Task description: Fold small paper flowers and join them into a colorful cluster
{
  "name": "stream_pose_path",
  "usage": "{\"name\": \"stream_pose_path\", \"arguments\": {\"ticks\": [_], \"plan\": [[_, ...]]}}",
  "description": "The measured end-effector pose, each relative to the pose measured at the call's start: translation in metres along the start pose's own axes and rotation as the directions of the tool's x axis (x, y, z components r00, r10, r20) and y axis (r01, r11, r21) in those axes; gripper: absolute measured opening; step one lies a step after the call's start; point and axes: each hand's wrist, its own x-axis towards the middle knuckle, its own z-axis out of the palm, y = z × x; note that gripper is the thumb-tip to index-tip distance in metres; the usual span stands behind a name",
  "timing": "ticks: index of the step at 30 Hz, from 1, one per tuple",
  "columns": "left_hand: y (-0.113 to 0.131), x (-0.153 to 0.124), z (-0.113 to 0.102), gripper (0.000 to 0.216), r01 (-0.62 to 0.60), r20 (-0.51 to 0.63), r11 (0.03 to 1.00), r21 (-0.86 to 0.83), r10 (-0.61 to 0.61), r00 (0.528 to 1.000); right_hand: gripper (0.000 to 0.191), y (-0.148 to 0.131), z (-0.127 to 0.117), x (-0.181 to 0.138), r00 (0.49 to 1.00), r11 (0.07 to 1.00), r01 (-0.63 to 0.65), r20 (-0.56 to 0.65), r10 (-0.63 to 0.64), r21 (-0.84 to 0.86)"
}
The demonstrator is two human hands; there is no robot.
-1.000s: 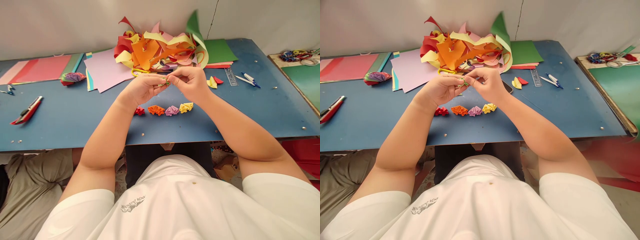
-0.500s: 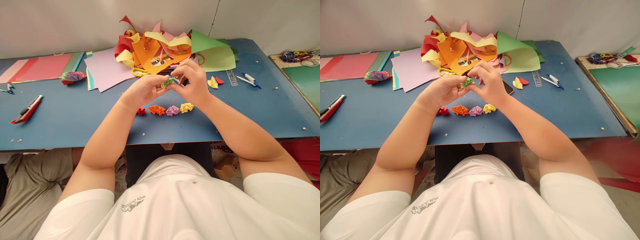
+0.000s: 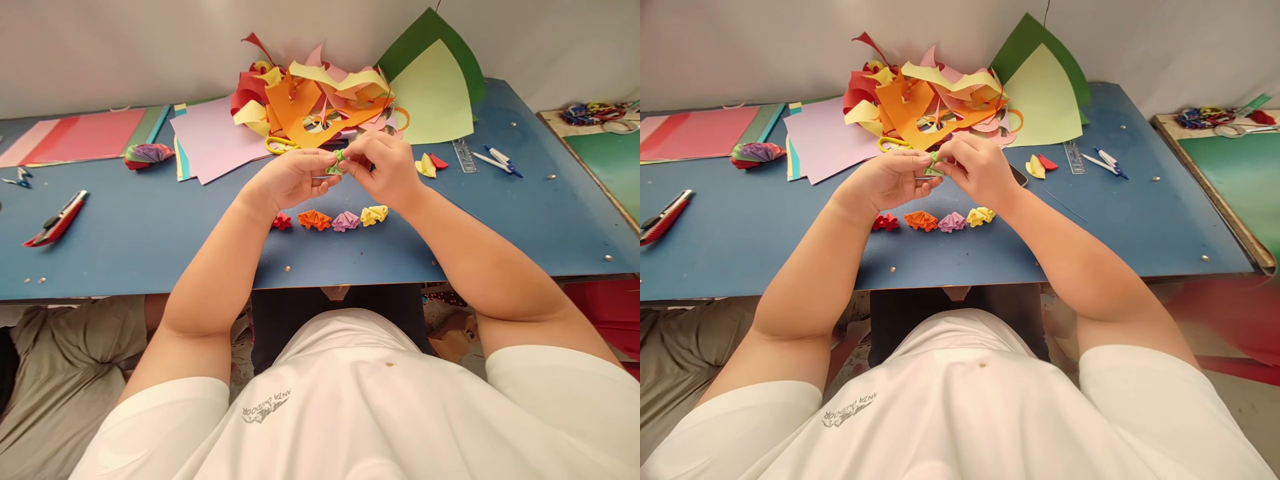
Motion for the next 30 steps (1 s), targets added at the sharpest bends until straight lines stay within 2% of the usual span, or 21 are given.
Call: {"name": "stream_pose_path", "arguments": {"ticks": [3,6,10,16,21,25,30], "plan": [[0.003,-0.002,0.000,0.019,0.031,0.021,0.999,-0.039,-0.031,0.999,0.058,-0.001,-0.002,0.000,0.997,0.998,0.065,0.037,-0.065,0.012],[0.006,-0.004,0.002,0.011,0.027,0.032,0.997,-0.079,-0.025,0.999,0.058,-0.004,-0.002,0.001,0.998,0.998,0.058,0.031,-0.059,0.020],[0.007,-0.005,0.005,0.027,-0.006,0.023,0.996,-0.089,0.008,1.000,0.056,-0.006,0.001,0.000,0.999,0.998,0.045,0.000,-0.045,0.041],[0.005,-0.004,0.009,0.034,0.008,-0.011,0.998,-0.056,-0.009,1.000,0.049,0.001,0.000,-0.001,0.999,0.998,-0.031,0.008,0.031,0.055],[0.004,-0.002,0.008,0.027,0.002,-0.022,0.997,-0.071,-0.004,1.000,0.027,-0.004,0.004,0.000,0.999,0.995,0.030,-0.041,-0.026,0.100],[0.002,-0.001,0.009,0.028,-0.017,-0.017,0.995,-0.100,0.016,1.000,0.010,-0.015,0.010,-0.002,0.993,0.992,-0.047,-0.102,0.059,0.121],[-0.001,0.000,0.005,0.028,-0.034,0.011,0.995,-0.094,0.036,0.999,0.019,-0.019,0.008,-0.001,0.994,0.993,0.021,-0.108,-0.008,0.116]]}}
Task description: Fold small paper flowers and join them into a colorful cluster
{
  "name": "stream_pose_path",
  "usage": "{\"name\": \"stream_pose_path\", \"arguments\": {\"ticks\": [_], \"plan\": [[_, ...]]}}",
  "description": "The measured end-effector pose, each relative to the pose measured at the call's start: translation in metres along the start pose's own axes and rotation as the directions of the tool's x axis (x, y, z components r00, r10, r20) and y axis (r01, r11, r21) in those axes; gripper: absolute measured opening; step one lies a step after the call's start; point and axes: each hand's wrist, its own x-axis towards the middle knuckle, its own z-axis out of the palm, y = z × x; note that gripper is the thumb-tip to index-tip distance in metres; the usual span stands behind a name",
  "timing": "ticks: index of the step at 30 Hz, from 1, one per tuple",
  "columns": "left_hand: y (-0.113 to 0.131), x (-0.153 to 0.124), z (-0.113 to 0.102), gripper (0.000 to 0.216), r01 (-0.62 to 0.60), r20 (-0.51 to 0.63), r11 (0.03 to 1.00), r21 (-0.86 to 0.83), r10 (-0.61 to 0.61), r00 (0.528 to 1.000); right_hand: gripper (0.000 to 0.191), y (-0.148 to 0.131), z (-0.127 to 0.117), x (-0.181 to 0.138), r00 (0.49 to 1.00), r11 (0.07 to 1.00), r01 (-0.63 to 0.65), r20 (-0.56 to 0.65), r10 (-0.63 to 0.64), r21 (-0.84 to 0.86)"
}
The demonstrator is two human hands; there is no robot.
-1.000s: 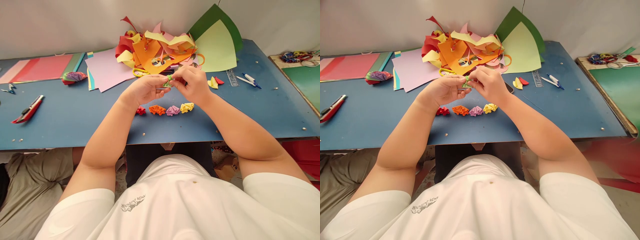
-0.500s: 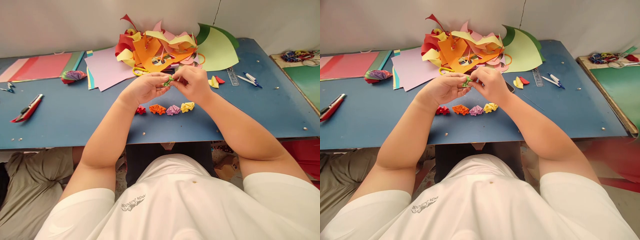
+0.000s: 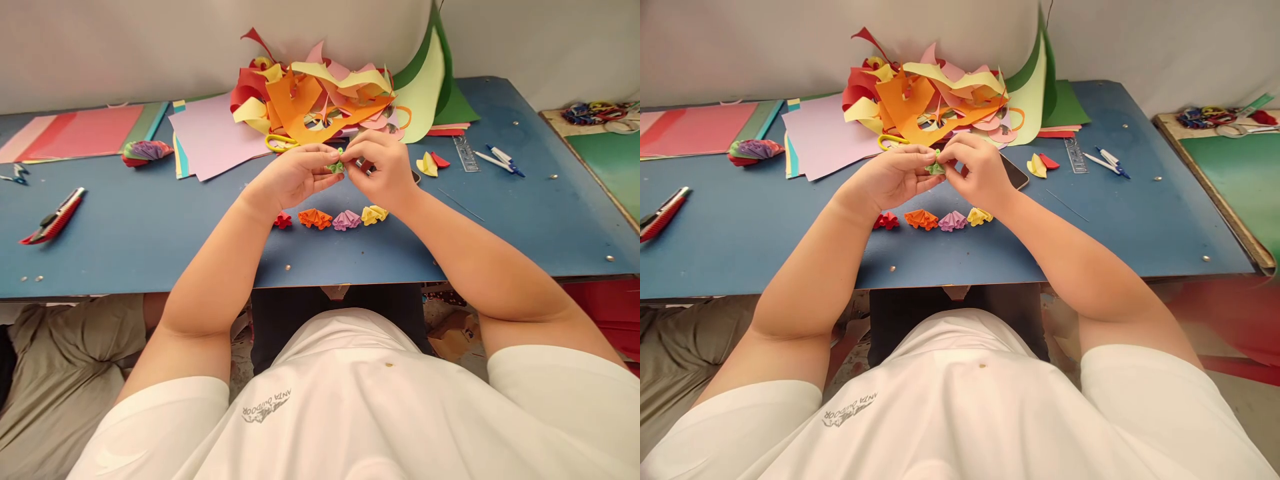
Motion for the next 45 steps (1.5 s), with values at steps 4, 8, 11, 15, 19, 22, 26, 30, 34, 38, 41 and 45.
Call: {"name": "stream_pose_path", "arguments": {"ticks": [4,8,11,15,19,22,26,30,34,38,41,45], "plan": [[0.000,0.000,-0.004,0.024,-0.004,0.028,1.000,0.000,0.004,1.000,0.023,0.007,-0.005,0.002,0.996,1.000,-0.018,0.085,0.017,0.008],[0.001,-0.001,-0.004,0.027,-0.006,0.038,0.998,0.055,0.004,0.999,0.027,0.015,-0.007,0.003,0.994,0.999,0.019,0.111,-0.016,-0.029],[0.001,-0.001,-0.004,0.031,-0.001,0.029,0.997,0.083,-0.001,1.000,0.026,0.017,-0.006,0.001,0.992,0.999,0.037,0.123,-0.033,-0.032],[0.001,-0.002,-0.002,0.035,0.004,-0.002,0.997,0.083,-0.003,1.000,0.033,0.015,-0.005,0.000,0.990,0.998,-0.026,0.136,0.034,-0.060],[0.000,-0.001,-0.001,0.036,-0.001,-0.003,0.999,0.055,0.002,1.000,0.041,0.013,-0.005,-0.001,0.997,0.998,-0.010,0.069,0.014,-0.066],[-0.001,0.000,-0.001,0.034,-0.012,-0.001,0.999,0.030,0.012,1.000,0.047,0.011,-0.004,-0.001,0.997,0.998,-0.006,0.077,0.011,-0.056],[0.000,-0.001,0.001,0.032,-0.036,-0.007,0.999,0.036,0.036,0.999,0.043,0.010,-0.002,-0.002,0.994,0.994,-0.067,0.075,0.074,-0.082],[0.000,-0.004,0.005,0.033,-0.042,0.000,0.996,0.079,0.043,0.999,0.029,0.005,-0.001,-0.003,0.992,0.994,-0.092,0.083,0.096,-0.050],[-0.005,-0.002,0.005,0.032,-0.105,0.015,0.986,0.131,0.104,0.994,0.026,-0.003,0.002,-0.004,0.998,0.999,-0.011,0.063,0.014,-0.039],[-0.012,0.007,-0.001,0.027,-0.180,0.040,0.959,0.220,0.176,0.984,0.023,-0.004,0.004,-0.005,0.996,0.995,-0.073,0.046,0.076,-0.062],[-0.013,0.012,-0.006,0.029,-0.194,0.051,0.953,0.232,0.187,0.981,0.017,0.001,0.001,-0.003,0.992,0.993,-0.104,0.060,0.108,-0.062],[-0.011,0.011,-0.010,0.029,-0.172,0.063,0.955,0.242,0.162,0.985,0.012,0.006,-0.005,0.004,0.986,0.995,-0.098,0.132,0.102,-0.037]]}}
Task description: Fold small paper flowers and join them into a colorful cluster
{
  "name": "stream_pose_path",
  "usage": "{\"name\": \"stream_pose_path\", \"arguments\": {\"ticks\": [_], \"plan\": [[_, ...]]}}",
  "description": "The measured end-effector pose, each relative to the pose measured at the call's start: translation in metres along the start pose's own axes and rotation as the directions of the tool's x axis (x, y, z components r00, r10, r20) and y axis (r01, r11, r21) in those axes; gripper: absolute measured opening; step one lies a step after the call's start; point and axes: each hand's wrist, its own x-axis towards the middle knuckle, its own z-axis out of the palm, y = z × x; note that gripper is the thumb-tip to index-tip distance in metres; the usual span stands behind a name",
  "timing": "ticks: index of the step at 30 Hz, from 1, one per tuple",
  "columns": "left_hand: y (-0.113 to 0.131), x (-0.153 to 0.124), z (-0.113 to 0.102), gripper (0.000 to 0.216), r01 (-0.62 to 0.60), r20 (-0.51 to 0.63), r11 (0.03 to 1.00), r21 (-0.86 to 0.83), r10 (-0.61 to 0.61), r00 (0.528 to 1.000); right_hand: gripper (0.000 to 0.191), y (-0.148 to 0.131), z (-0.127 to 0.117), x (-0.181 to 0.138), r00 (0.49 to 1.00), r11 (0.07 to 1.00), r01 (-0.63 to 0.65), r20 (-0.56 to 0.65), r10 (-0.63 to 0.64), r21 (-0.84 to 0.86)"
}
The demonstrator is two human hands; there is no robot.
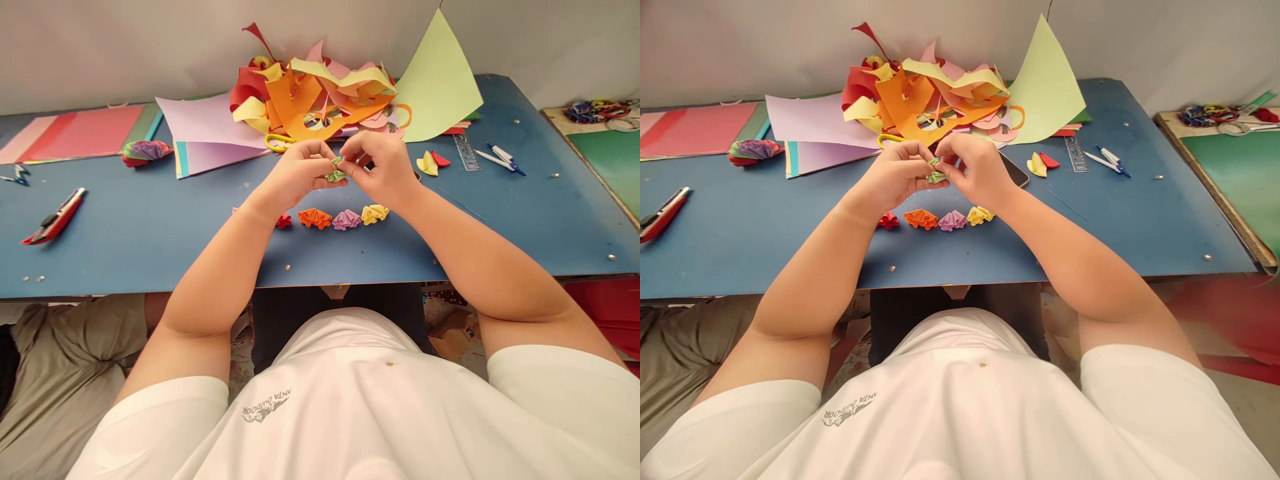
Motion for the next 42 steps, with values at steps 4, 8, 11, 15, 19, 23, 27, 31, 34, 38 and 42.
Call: {"name": "stream_pose_path", "arguments": {"ticks": [4,8,11,15,19,23,27,31,34,38,42], "plan": [[0.006,-0.004,0.001,0.028,0.025,0.006,1.000,-0.011,-0.025,1.000,0.013,-0.001,-0.005,0.003,0.998,0.996,0.059,-0.003,-0.059,0.074],[0.008,-0.005,0.004,0.028,0.043,0.011,0.999,-0.027,-0.043,0.999,0.020,0.000,-0.007,0.002,0.988,0.987,0.156,0.005,-0.156,0.036],[0.006,-0.004,0.003,0.028,0.054,0.010,0.998,-0.036,-0.053,0.999,0.023,0.003,-0.008,0.003,0.971,0.970,0.237,0.032,-0.236,-0.043],[0.004,-0.004,0.000,0.024,0.051,0.026,0.998,-0.044,-0.050,0.998,0.019,0.004,-0.011,0.006,0.971,0.972,0.234,0.038,-0.235,0.009],[0.005,-0.005,0.001,0.026,0.049,0.040,0.998,-0.037,-0.047,0.998,0.014,0.001,-0.013,0.007,0.963,0.963,0.269,0.011,-0.269,-0.002],[0.007,-0.005,0.003,0.030,0.063,0.023,0.998,-0.018,-0.062,0.998,0.021,-0.002,-0.010,0.005,0.950,0.948,0.312,0.017,-0.312,-0.069],[0.009,-0.006,0.003,0.030,0.072,0.011,0.997,0.001,-0.072,0.997,0.027,-0.002,-0.009,0.003,0.963,0.962,0.266,0.069,-0.262,-0.063],[0.006,-0.006,0.002,0.034,0.055,0.010,0.998,0.011,-0.055,0.998,0.016,-0.002,-0.015,0.006,0.977,0.984,0.167,0.124,-0.172,0.056],[0.004,-0.006,0.001,0.038,0.033,0.010,0.999,0.028,-0.033,0.999,0.007,-0.006,-0.021,0.009,0.983,0.992,0.090,0.156,-0.102,0.085],[0.002,-0.005,0.000,0.042,0.002,0.017,0.998,0.065,-0.003,1.000,0.019,-0.015,-0.023,0.011,0.984,0.995,-0.040,0.179,0.022,0.095],[0.005,-0.008,0.002,0.043,-0.016,-0.028,0.992,0.123,0.020,0.999,0.029,-0.022,-0.017,0.010,0.983,0.981,-0.159,0.110,0.147,0.108]]}}
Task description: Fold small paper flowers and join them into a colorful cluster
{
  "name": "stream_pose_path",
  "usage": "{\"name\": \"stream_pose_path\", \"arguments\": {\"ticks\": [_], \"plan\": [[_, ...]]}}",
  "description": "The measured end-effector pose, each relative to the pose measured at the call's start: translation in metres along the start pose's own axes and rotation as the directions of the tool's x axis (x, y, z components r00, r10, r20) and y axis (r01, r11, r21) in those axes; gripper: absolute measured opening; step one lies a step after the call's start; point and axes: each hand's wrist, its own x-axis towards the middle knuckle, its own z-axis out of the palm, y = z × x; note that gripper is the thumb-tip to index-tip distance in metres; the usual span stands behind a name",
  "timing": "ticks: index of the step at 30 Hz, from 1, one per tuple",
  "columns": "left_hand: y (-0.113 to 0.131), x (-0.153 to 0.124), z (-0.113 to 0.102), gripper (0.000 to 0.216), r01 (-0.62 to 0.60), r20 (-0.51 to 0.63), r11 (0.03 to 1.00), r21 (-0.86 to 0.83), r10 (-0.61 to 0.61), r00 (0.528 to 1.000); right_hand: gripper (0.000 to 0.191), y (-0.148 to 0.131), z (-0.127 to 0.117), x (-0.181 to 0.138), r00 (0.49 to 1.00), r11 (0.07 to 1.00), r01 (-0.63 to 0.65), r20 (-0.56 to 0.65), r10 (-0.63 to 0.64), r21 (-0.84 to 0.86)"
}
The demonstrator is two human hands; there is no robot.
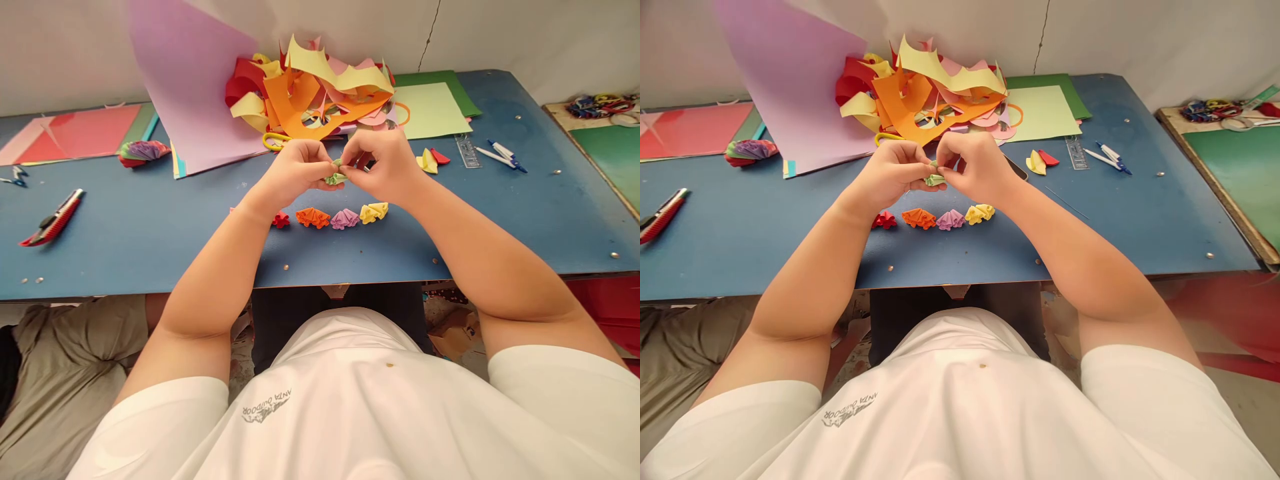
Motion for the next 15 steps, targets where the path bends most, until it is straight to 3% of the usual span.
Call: {"name": "stream_pose_path", "arguments": {"ticks": [5,10,15], "plan": [[0.006,-0.006,0.003,0.043,-0.042,-0.044,0.996,0.073,0.046,0.998,0.032,0.003,0.010,-0.002,0.992,0.995,-0.070,-0.099,0.077,0.076],[0.005,-0.004,0.002,0.042,-0.109,-0.039,0.976,0.189,0.118,0.992,0.024,0.009,0.014,-0.003,0.990,0.993,-0.072,-0.115,0.082,0.094],[0.003,-0.002,0.002,0.041,-0.152,-0.062,0.970,0.189,0.167,0.984,0.020,0.012,0.016,-0.005,0.992,0.994,-0.068,-0.096,0.076,0.085]]}}
